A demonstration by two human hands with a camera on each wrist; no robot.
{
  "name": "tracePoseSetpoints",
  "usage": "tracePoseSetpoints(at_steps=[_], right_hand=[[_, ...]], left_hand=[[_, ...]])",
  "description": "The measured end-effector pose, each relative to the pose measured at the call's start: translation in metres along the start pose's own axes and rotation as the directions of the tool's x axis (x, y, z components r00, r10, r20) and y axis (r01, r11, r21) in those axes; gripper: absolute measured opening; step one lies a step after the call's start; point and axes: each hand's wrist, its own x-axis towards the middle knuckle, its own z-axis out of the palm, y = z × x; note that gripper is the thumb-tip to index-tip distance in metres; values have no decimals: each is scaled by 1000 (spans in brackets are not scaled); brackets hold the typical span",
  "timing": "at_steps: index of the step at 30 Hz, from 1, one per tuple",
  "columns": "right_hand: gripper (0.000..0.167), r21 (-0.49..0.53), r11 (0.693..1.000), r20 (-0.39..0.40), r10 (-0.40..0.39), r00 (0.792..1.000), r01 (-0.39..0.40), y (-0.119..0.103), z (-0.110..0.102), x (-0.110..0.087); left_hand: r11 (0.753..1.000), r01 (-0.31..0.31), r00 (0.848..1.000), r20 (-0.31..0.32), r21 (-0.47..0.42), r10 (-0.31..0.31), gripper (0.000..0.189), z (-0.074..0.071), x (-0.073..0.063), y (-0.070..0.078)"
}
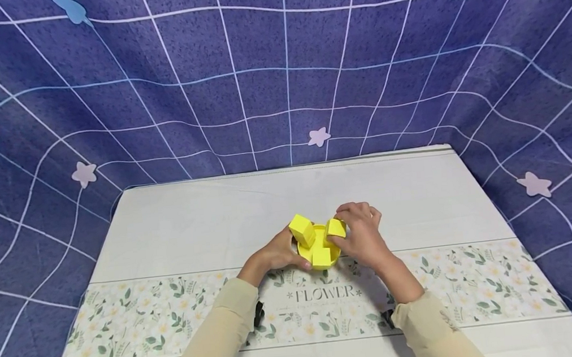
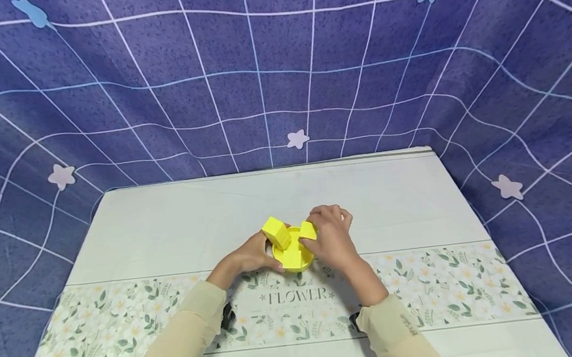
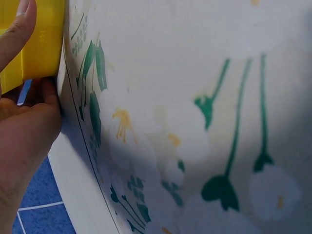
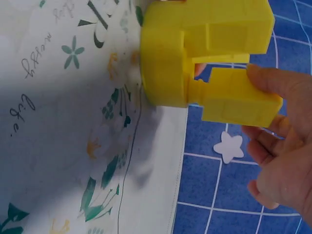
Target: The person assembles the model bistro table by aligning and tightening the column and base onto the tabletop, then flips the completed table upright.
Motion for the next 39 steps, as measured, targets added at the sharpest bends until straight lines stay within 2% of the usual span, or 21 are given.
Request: tracePoseSetpoints(at_steps=[5,8,11,13,16,18,23,30,33,39], right_hand=[[33,-73,991,-53,-113,992,109,3,10,1],[33,-95,988,-67,-130,989,123,6,14,-1],[40,-22,995,-14,-94,995,94,7,14,-5],[45,89,995,57,-60,997,55,8,11,-7],[46,240,971,153,-34,988,-4,10,5,-8],[42,293,956,174,-29,984,-24,11,3,-6],[34,278,958,136,30,990,-68,9,11,2],[50,217,962,95,151,984,-169,5,32,13],[47,253,952,130,142,981,-171,6,31,14],[44,396,906,285,36,958,-152,14,15,14]], left_hand=[[1000,-9,1000,6,-23,9,101,0,1,0],[1000,-11,1000,10,-17,11,100,0,2,-2],[1000,-11,1000,11,-8,11,99,1,1,-2],[1000,-8,1000,11,-2,8,99,1,1,-1],[1000,0,1000,6,-1,0,99,1,0,0],[1000,2,1000,4,-2,-2,98,0,0,0],[1000,0,1000,10,-5,0,98,0,0,0],[1000,11,1000,7,-4,-11,94,0,0,-1],[1000,7,1000,3,-10,-7,94,1,-1,0],[1000,-11,1000,2,-9,11,96,1,0,-1]])
